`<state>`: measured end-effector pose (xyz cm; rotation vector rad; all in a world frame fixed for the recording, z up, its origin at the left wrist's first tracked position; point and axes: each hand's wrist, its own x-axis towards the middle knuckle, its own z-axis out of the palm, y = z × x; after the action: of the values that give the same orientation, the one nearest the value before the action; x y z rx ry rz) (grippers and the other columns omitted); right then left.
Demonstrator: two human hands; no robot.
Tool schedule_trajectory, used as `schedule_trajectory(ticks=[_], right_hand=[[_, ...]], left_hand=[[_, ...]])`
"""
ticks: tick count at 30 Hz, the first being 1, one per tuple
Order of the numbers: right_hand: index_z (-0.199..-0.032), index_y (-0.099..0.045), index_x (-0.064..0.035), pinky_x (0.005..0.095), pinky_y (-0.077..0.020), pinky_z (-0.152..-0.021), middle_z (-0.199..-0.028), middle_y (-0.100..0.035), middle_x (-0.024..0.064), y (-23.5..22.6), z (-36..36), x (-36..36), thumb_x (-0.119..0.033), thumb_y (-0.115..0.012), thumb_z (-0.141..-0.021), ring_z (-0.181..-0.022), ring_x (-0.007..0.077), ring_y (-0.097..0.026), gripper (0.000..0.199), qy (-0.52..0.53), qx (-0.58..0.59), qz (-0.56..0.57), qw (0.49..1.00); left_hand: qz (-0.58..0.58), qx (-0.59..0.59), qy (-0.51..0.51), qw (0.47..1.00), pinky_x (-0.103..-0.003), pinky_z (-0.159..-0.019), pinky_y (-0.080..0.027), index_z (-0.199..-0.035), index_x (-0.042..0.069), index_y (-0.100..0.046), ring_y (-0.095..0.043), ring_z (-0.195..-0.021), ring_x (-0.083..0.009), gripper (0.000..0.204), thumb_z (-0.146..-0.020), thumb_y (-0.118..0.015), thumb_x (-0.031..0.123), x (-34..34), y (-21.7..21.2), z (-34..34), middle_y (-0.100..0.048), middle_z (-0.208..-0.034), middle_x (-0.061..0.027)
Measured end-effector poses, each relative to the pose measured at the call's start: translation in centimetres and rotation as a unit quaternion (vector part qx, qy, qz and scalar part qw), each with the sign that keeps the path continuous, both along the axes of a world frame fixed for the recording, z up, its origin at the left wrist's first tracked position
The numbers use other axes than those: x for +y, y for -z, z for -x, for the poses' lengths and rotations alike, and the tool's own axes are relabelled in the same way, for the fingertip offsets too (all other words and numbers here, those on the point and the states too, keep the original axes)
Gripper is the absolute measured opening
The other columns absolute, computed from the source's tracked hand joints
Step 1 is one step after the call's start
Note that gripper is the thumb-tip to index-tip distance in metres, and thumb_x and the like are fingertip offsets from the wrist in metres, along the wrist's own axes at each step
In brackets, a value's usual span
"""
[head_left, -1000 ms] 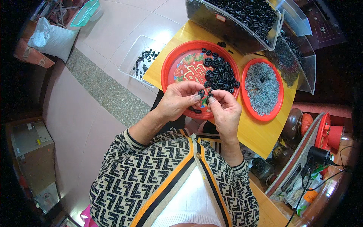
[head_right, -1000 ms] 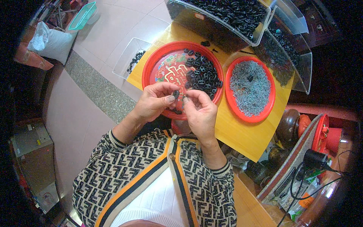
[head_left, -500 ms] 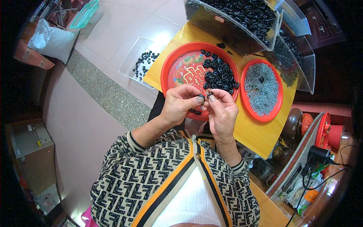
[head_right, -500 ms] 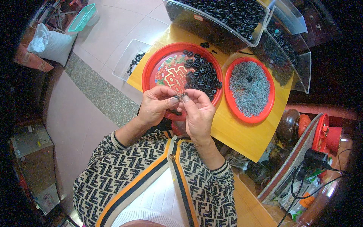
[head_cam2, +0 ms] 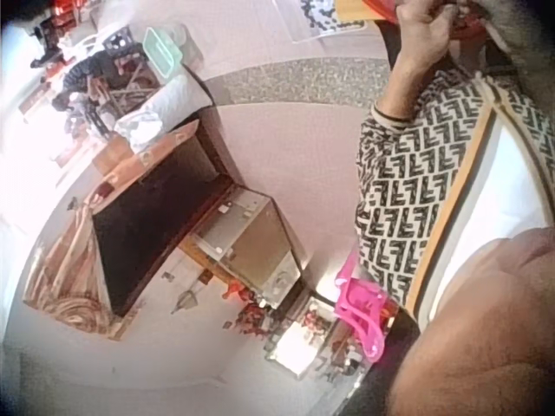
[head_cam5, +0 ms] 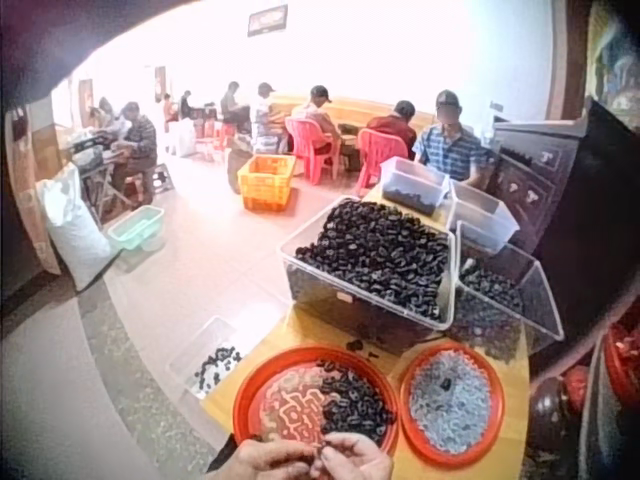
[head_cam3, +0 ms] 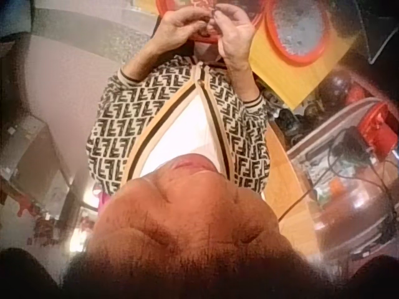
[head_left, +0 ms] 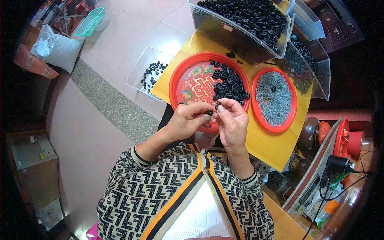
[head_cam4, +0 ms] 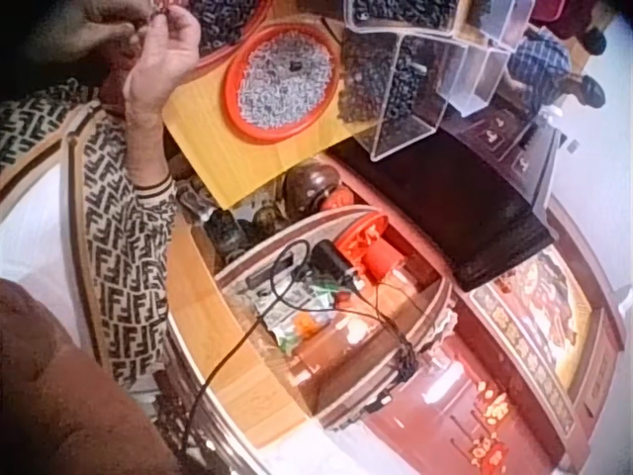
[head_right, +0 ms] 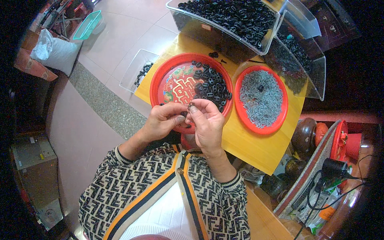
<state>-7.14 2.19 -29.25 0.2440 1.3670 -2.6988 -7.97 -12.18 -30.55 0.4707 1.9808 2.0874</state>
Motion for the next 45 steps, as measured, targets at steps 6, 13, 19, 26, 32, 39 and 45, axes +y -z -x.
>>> schedule_trajectory(ticks=[6, 13, 19, 26, 32, 39, 45], right_hand=[[-0.093, -0.055, 0.0014, 0.0207, -0.0466, -0.058, -0.079, -0.058, 0.0051, -0.6, -0.3, 0.8, 0.001, -0.054, -0.080, -0.063, 0.0085, -0.054, 0.013, 0.002, 0.019, -0.072, 0.997], [-0.092, -0.055, 0.0009, 0.0162, -0.0411, -0.056, -0.077, -0.056, -0.0001, -1.0, -1.1, 0.4, 0.001, -0.055, -0.080, -0.064, 0.0035, -0.050, 0.013, -0.015, 0.032, -0.210, 0.977], [-0.091, -0.055, 0.0003, 0.0160, -0.0406, -0.058, -0.078, -0.056, -0.0010, -1.3, -1.1, 0.2, 0.001, -0.055, -0.079, -0.067, 0.0028, -0.050, 0.012, -0.031, 0.032, -0.258, 0.965], [-0.090, -0.056, 0.0005, 0.0174, -0.0422, -0.062, -0.079, -0.056, -0.0004, -1.5, -1.1, 0.3, 0.001, -0.055, -0.078, -0.071, 0.0040, -0.052, 0.012, -0.043, 0.032, -0.303, 0.952], [-0.090, -0.057, 0.0006, 0.0177, -0.0428, -0.061, -0.079, -0.058, 0.0006, -1.5, -1.0, 0.2, 0.001, -0.055, -0.078, -0.071, 0.0044, -0.053, 0.012, -0.061, 0.027, -0.299, 0.952], [-0.090, -0.056, 0.0004, 0.0172, -0.0428, -0.061, -0.079, -0.058, 0.0005, -1.4, -1.0, 0.2, 0.000, -0.055, -0.079, -0.070, 0.0038, -0.053, 0.011, -0.072, 0.013, -0.288, 0.955], [-0.093, -0.058, 0.0010, 0.0172, -0.0454, -0.057, -0.077, -0.059, 0.0009, -1.5, -0.8, 0.4, -0.002, -0.056, -0.080, -0.066, 0.0043, -0.054, 0.014, -0.094, -0.009, -0.233, 0.968]], left_hand=[[-0.238, -0.197, 0.032, 0.950, -0.023, -0.065, -0.051, -0.100, 0.000, -0.052, -0.060, -0.072, -0.0127, 0.027, -0.076, -0.062, 0.006, -1.0, 0.8, 0.2, -0.061, -0.081, -0.0070], [-0.267, -0.153, 0.009, 0.952, -0.021, -0.062, -0.050, -0.098, 0.000, -0.054, -0.057, -0.070, -0.0090, 0.025, -0.074, -0.064, 0.002, -0.9, 1.4, 0.3, -0.059, -0.080, -0.0040], [-0.245, -0.106, -0.007, 0.964, -0.021, -0.063, -0.050, -0.097, -0.001, -0.054, -0.057, -0.073, -0.0088, 0.025, -0.074, -0.064, 0.002, -0.8, 1.6, 0.2, -0.059, -0.082, -0.0039], [-0.200, -0.088, 0.006, 0.976, -0.020, -0.064, -0.047, -0.096, -0.002, -0.055, -0.055, -0.073, -0.0068, 0.023, -0.074, -0.063, 0.000, -0.7, 1.2, 0.1, -0.058, -0.082, -0.0022], [-0.177, -0.083, 0.009, 0.981, -0.018, -0.062, -0.045, -0.096, -0.002, -0.055, -0.054, -0.071, -0.0050, 0.022, -0.075, -0.062, 0.000, -0.5, 1.2, 0.0, -0.057, -0.080, -0.0010], [-0.188, -0.094, 0.009, 0.978, -0.017, -0.062, -0.045, -0.096, -0.002, -0.056, -0.054, -0.071, -0.0050, 0.022, -0.075, -0.062, 0.000, -0.4, 1.5, -0.1, -0.058, -0.080, -0.0014], [-0.190, -0.084, 0.010, 0.978, -0.019, -0.063, -0.047, -0.097, -0.003, -0.055, -0.056, -0.073, -0.0074, 0.021, -0.077, -0.061, 0.000, -0.7, 1.7, 0.0, -0.059, -0.082, -0.0045]])
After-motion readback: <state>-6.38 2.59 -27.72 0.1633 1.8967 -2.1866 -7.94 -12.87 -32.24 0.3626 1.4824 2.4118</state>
